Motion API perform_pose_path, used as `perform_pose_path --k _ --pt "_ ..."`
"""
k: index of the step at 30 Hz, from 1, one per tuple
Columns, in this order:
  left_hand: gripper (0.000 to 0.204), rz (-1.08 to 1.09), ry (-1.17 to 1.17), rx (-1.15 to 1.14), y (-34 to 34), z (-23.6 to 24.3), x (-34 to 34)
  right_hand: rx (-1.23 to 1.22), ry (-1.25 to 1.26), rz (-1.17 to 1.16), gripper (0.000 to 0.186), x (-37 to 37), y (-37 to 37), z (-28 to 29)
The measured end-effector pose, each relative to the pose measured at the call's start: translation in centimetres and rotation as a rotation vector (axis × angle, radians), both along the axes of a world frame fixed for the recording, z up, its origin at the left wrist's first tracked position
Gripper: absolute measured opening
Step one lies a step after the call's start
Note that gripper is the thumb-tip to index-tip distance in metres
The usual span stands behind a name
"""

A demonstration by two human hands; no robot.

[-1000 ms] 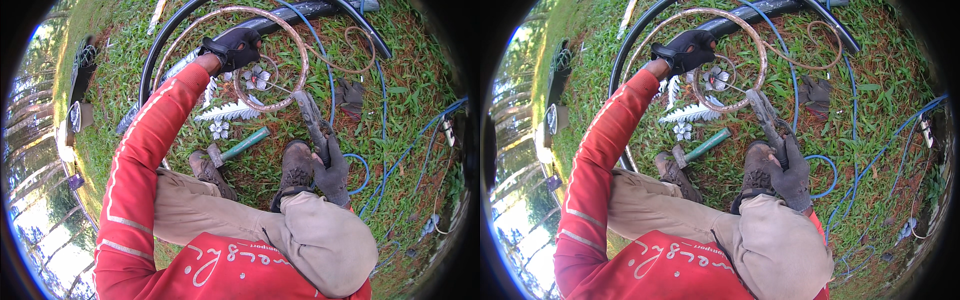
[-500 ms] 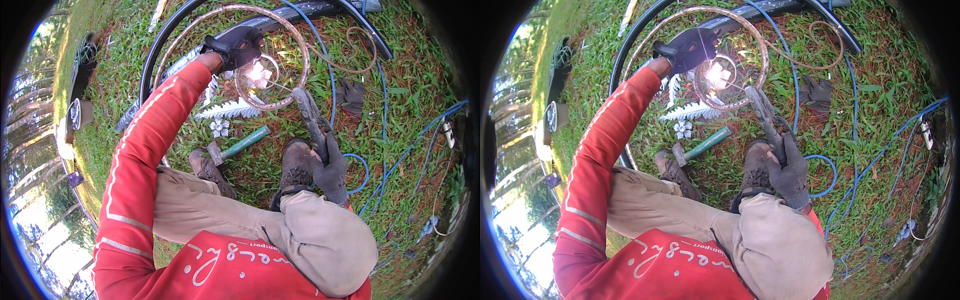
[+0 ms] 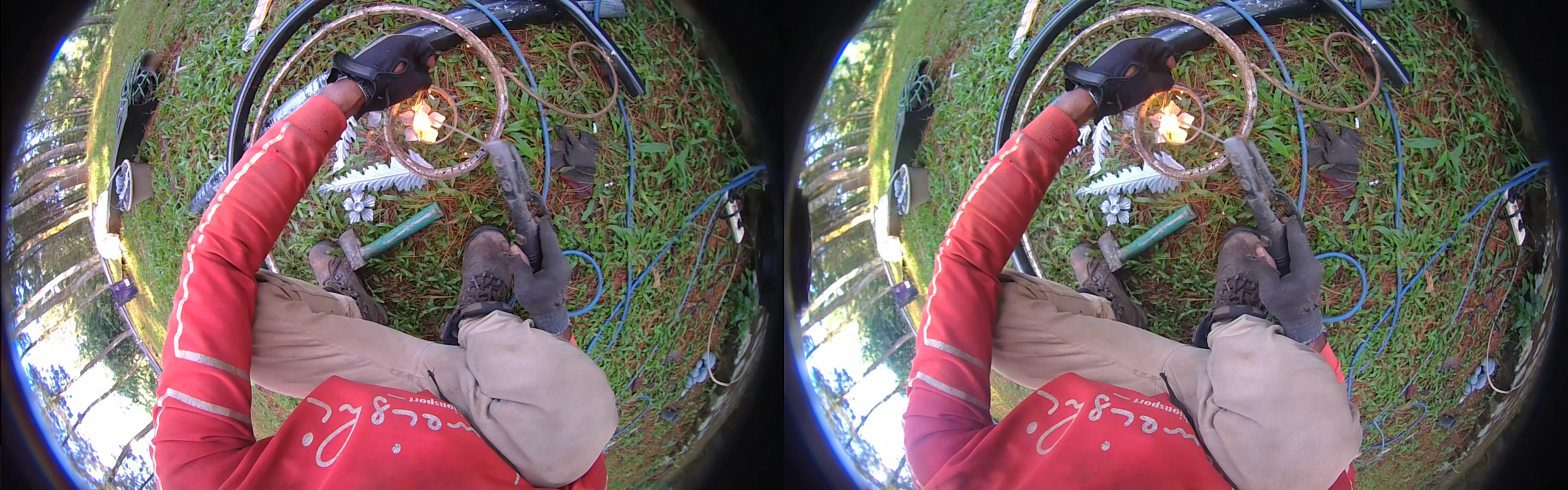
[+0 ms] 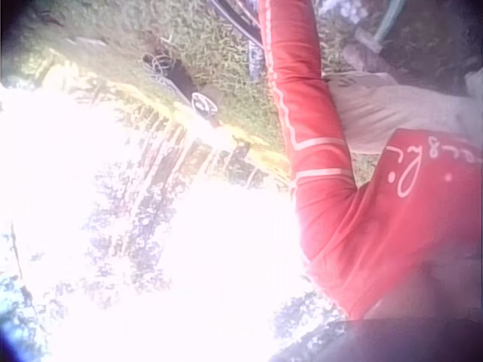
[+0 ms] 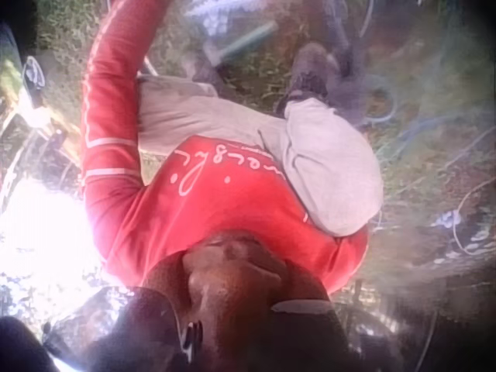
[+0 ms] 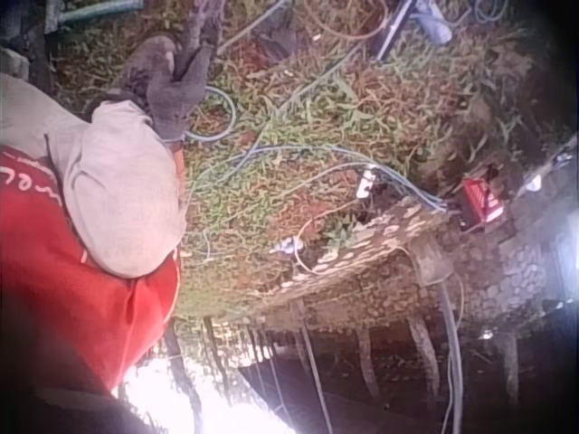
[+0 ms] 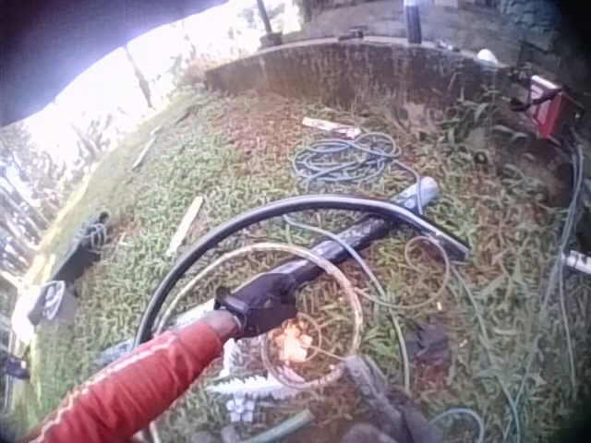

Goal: The person welds metal decorative elements together by hand on a grassy surface. The person uses a hammer and pliers to position metal pieces before applying a welding tool to fuse them.

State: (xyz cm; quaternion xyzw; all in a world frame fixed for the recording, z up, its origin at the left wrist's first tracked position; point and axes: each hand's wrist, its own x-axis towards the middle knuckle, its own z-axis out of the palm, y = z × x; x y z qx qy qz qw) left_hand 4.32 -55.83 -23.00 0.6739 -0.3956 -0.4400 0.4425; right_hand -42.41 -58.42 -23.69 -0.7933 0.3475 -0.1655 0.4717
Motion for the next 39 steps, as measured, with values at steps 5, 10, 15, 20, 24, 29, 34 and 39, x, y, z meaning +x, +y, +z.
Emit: perform_pose_path --k 5,10,15,20,24,29,34,39 --pt "0.024 -0.158 -0.59 0.109 -0.4 1.0 0.0 0.153 0.088 -0.123 0.073 -0.1 -0.4 0.7" --pt "0.023 -0.191 -0.465 0.067 -0.1 0.0 -0.5 -0.017 0.037 -0.033 0.069 0.3 -0.2 1.3" --pt "0.022 -0.224 -0.324 0.095 -0.2 -0.8 -0.5 0.025 0.087 -0.015 0.068 0.6 -0.4 1.5" --pt "0.021 -0.235 -0.4 0.092 -0.2 -1.5 0.0 0.022 0.075 -0.004 0.069 0.2 -0.4 0.6" --pt "0.021 -0.201 -0.29 0.106 -0.2 -1.8 0.3 -0.009 0.039 0.014 0.068 0.4 -0.5 0.6" --pt "0.02 -0.228 -0.414 0.109 -0.2 -1.5 0.1 0.032 0.057 0.011 0.069 0.7 -0.5 1.1" --pt "0.019 -0.228 -0.471 0.046 0.1 -2.1 0.5 0.036 0.047 0.015 0.071 0.8 -0.4 0.8" --pt "0.021 -0.208 -0.332 0.046 -0.1 -1.9 0.3 0.021 0.038 0.018 0.07 0.6 -0.5 0.7"
